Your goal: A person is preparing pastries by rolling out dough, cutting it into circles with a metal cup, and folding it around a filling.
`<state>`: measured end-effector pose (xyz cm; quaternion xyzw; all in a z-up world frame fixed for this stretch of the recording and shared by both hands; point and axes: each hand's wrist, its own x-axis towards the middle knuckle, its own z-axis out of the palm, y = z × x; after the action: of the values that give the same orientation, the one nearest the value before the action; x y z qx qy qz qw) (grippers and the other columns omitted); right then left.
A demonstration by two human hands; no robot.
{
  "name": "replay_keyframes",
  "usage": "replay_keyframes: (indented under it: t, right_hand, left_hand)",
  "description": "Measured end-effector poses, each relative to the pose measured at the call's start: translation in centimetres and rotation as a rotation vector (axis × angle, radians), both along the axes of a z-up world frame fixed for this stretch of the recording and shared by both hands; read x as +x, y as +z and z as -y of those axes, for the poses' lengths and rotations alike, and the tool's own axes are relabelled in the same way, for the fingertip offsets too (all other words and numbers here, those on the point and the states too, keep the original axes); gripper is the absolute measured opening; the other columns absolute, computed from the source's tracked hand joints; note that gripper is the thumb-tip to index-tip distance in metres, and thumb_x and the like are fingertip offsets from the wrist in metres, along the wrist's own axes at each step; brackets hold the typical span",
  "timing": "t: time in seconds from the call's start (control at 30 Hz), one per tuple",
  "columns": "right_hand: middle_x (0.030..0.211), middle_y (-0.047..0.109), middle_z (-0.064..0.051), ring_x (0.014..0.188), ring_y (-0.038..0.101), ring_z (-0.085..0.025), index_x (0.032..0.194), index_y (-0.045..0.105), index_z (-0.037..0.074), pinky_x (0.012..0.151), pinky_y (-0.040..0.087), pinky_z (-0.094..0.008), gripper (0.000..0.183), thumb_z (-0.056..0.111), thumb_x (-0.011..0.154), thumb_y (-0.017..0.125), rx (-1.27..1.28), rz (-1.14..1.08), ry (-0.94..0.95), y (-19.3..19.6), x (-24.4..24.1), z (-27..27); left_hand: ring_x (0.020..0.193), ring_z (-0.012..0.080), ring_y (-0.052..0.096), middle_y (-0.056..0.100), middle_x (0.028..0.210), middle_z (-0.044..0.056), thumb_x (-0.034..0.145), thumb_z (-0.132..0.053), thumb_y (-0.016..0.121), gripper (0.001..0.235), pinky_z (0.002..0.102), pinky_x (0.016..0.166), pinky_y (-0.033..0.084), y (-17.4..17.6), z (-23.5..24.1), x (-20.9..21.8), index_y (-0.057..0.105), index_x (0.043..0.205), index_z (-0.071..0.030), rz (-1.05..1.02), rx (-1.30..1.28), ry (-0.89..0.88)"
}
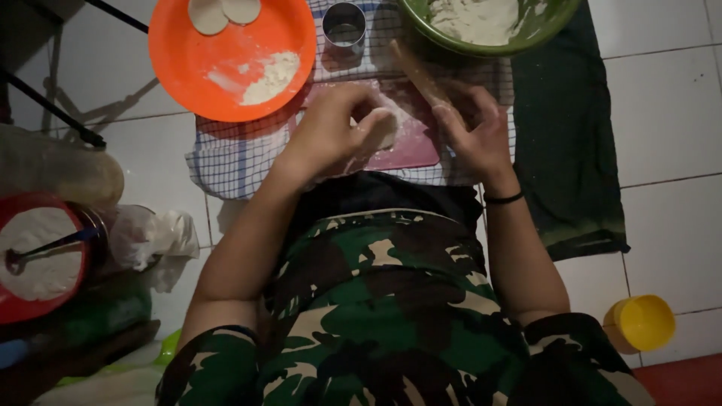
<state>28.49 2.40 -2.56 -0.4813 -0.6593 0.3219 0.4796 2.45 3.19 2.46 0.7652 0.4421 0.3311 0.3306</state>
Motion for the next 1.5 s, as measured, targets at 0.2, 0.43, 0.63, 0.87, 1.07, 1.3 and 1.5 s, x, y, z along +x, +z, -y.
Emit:
replay_keyframes:
  t: [0.2,0.43,0.63,0.87,1.07,1.3,1.5]
  right_hand:
    - [0.114,0.07,-0.03,0.11,0.068,-0.048,0.127,0.066,-0.003,0.092,0.058,-0.053,0.037,0.009,0.097,0.084,-0.002,-0.009,0.019,0.5,-0.3,0.1]
    - [0.1,0.069,-0.017,0.095,0.072,-0.041,0.125,0.074,0.007,0.085,0.058,-0.046,0.035,0.017,0.095,0.088,0.228,0.336,0.037,0.2,0.0,0.1]
    - [0.111,0.068,-0.011,0.104,0.069,-0.036,0.124,0.076,0.013,0.09,0.054,-0.045,0.03,0.006,0.095,0.079,0.432,0.471,0.222,1.1,-2.4,-0.3]
    - [0.104,0.065,-0.007,0.095,0.063,-0.032,0.112,0.075,0.013,0.081,0.052,-0.042,0.022,0.007,0.091,0.076,0.556,0.599,0.263,2.1,-4.6,0.2]
    - [0.103,0.064,-0.008,0.095,0.063,-0.034,0.107,0.074,0.011,0.077,0.051,-0.044,0.02,-0.001,0.091,0.069,0.536,0.568,0.321,3.1,-6.5,1.1]
    - [0.103,0.065,-0.012,0.098,0.063,-0.037,0.094,0.076,0.002,0.08,0.058,-0.044,0.01,-0.006,0.09,0.078,0.531,0.396,0.294,2.7,-6.9,1.7]
    - [0.111,0.062,-0.013,0.099,0.054,-0.032,0.104,0.069,-0.001,0.085,0.051,-0.041,0.018,-0.003,0.088,0.076,0.399,0.444,0.321,3.4,-7.2,0.8]
  left_hand:
    - [0.08,0.0356,0.075,0.076,0.08,0.013,0.087,-0.025,0.08,0.02,0.044,0.07,0.058,-3.8,0.0,-1.1,0.077,0.101,-0.01,0.01,-0.14,0.21]
    - [0.071,0.0226,0.077,0.077,0.079,0.01,0.092,-0.022,0.075,0.024,0.034,0.069,0.06,-2.8,2.8,-2.9,0.073,0.111,-0.008,0.071,-0.295,0.279]
    - [0.07,0.0343,0.072,0.073,0.075,0.013,0.09,-0.019,0.082,0.021,0.041,0.064,0.057,-1.4,3.9,-5.0,0.075,0.108,-0.01,-0.103,0.092,0.345]
    - [0.104,0.0325,0.051,0.063,0.097,0.003,0.087,-0.031,0.091,0.03,0.042,0.093,0.048,-1.2,4.5,-6.1,0.074,0.105,-0.013,-0.191,0.502,0.28]
    - [0.109,0.0292,0.049,0.064,0.1,-0.002,0.08,-0.028,0.089,0.027,0.043,0.089,0.044,-2.9,4.5,-3.7,0.076,0.102,-0.02,-0.256,0.552,0.194]
    - [0.104,0.0273,0.05,0.057,0.083,-0.004,0.084,-0.029,0.087,0.026,0.04,0.079,0.041,-5.1,3.5,-2.8,0.065,0.072,-0.021,-0.296,0.606,0.262]
    - [0.103,0.0272,0.047,0.066,0.092,-0.001,0.085,-0.025,0.081,0.014,0.043,0.09,0.045,-3.1,2.6,-3.0,0.081,0.091,-0.012,-0.39,0.459,0.244]
